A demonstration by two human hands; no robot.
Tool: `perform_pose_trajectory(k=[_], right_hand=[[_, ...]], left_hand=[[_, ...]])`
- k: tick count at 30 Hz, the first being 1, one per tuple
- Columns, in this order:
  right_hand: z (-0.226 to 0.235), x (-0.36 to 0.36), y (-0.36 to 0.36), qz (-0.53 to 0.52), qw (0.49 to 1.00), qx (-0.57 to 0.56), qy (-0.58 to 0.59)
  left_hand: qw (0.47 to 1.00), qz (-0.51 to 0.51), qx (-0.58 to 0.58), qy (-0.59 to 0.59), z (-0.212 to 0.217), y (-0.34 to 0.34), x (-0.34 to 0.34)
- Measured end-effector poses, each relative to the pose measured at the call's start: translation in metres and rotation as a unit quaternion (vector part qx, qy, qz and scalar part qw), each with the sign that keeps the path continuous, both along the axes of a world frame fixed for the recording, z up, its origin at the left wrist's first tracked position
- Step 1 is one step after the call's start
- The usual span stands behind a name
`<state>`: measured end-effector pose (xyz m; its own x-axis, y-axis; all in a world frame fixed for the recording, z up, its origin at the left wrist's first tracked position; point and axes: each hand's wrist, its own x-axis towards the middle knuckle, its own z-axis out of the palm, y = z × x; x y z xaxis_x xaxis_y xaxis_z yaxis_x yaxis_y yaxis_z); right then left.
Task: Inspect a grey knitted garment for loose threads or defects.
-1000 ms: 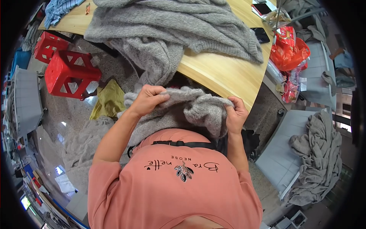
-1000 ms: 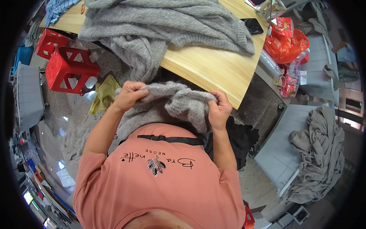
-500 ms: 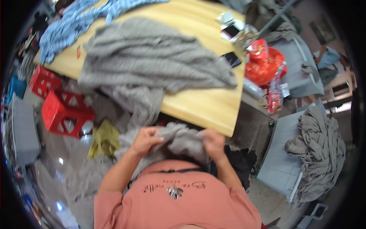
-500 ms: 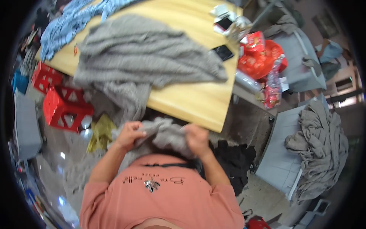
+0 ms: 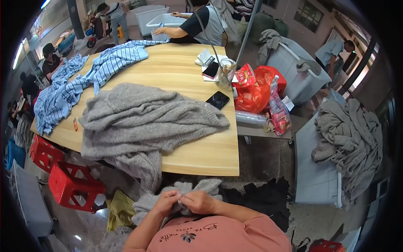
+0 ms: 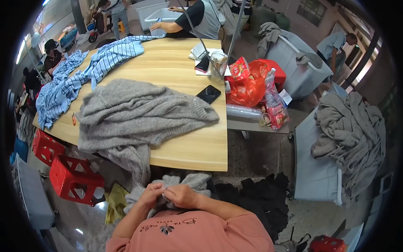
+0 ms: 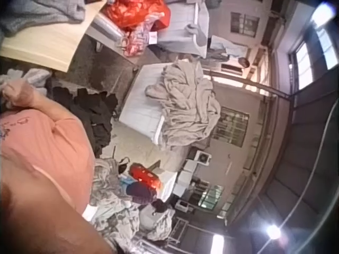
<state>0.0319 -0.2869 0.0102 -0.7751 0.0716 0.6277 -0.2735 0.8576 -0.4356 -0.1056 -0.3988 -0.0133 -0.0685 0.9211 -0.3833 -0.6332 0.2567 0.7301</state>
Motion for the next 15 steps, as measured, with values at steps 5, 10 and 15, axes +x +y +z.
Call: perform_pose_trajectory(k=[5,10,15], right_hand=[[-0.009,0.0,-0.001,-0.022,0.999,-0.03,-0.02],[-0.002,-0.007,-0.004,-0.058,0.995,-0.075,-0.015],[-0.024,-0.007,-0.004,-0.048,0.994,-0.096,-0.02]], left_hand=[[0.999,0.034,0.001,0.005,-0.005,-0.003,-0.002],[0.994,0.08,0.026,0.07,-0.006,-0.004,0.003],[0.986,0.129,0.012,0.106,-0.007,-0.007,0.008]])
